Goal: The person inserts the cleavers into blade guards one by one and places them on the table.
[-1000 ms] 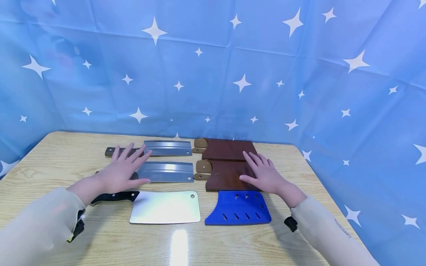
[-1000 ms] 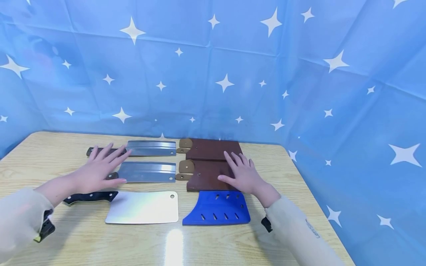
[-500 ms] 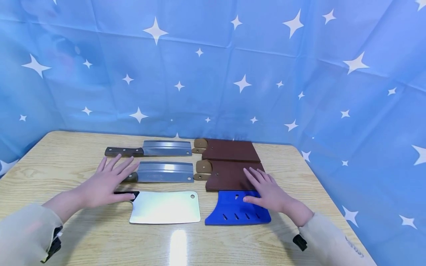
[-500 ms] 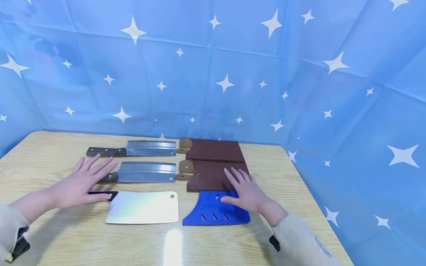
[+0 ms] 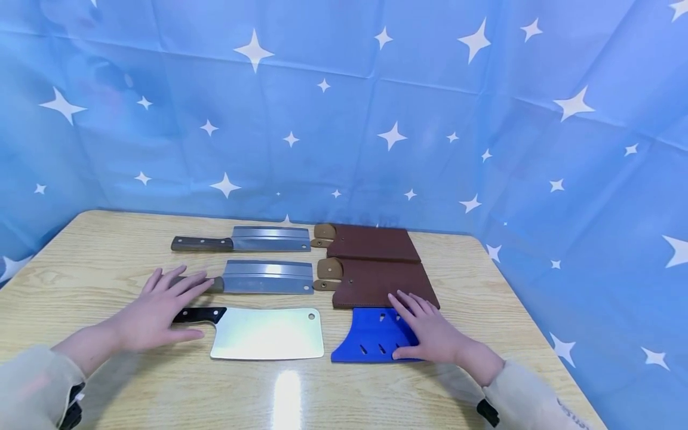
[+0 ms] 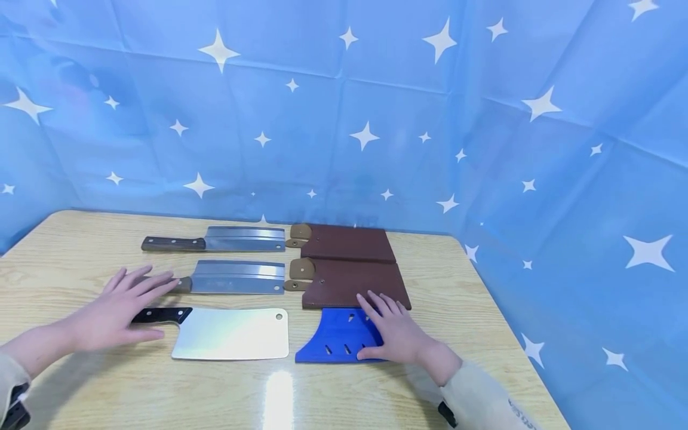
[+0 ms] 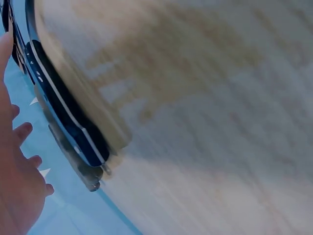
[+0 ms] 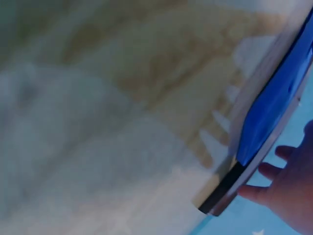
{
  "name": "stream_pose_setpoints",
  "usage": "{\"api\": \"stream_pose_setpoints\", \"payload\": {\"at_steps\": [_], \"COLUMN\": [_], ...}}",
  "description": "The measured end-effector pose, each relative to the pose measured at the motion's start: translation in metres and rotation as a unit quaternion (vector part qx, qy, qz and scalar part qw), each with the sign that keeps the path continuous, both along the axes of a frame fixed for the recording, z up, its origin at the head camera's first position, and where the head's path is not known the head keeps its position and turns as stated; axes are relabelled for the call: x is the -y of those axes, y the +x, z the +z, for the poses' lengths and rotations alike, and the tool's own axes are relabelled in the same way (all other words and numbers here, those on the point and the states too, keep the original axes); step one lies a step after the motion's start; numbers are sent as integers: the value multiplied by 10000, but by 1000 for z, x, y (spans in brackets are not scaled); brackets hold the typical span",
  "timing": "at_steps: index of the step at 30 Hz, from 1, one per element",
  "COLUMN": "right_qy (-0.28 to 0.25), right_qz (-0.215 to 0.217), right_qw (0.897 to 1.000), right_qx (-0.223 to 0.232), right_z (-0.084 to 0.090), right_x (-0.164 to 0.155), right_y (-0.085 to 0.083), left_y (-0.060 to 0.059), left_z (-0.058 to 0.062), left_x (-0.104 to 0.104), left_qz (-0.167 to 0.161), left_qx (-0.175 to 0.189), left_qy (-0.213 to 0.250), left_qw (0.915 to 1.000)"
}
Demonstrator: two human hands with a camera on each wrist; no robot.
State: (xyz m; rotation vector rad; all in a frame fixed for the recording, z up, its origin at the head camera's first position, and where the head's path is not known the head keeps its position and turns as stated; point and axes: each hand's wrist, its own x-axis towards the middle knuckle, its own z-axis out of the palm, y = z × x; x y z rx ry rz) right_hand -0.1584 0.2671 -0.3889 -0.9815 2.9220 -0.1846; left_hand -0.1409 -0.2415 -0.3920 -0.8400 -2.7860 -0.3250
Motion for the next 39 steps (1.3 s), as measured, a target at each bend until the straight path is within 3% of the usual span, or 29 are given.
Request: {"api": "stream_pose_setpoints", "payload": {"at_steps": [6, 14, 20, 23, 28, 33, 36, 39], "right_qy": [-151, -290, -359, -238, 32, 161, 129, -93], "right_qz": [106, -90, -233, -120, 62, 76, 148, 244], "right_qw": [9998, 9990, 9980, 9988, 9973, 9960, 9961, 9954], "right_qx": [-11, 331, 473, 422, 735, 875, 857, 921], "right_z": [-2, -1, -3, -2, 2, 6, 8, 12], "right_x": [-2, -3, -4, -5, -8, -7, -7, -7], "right_y": [5, 12, 15, 16, 14, 10, 7, 2], "left_y": [4, 9, 3, 0, -2, -2, -2, -1], "left_z": [-5, -11, -17, -16, -11, -6, -2, 3], "left_x": [4, 7, 13, 17, 26, 32, 33, 34], "left_qz": [-79, -86, -404, -579, -772, -515, -495, -471], "left_qx": [-214, -69, -186, 246, 1192, 1842, 2282, 2479], "left_qy": [-13, -10, 188, 469, 1159, 1324, 1587, 1832], "left_qw": [9997, 9999, 9988, 9969, 9831, 9726, 9593, 9501]}}
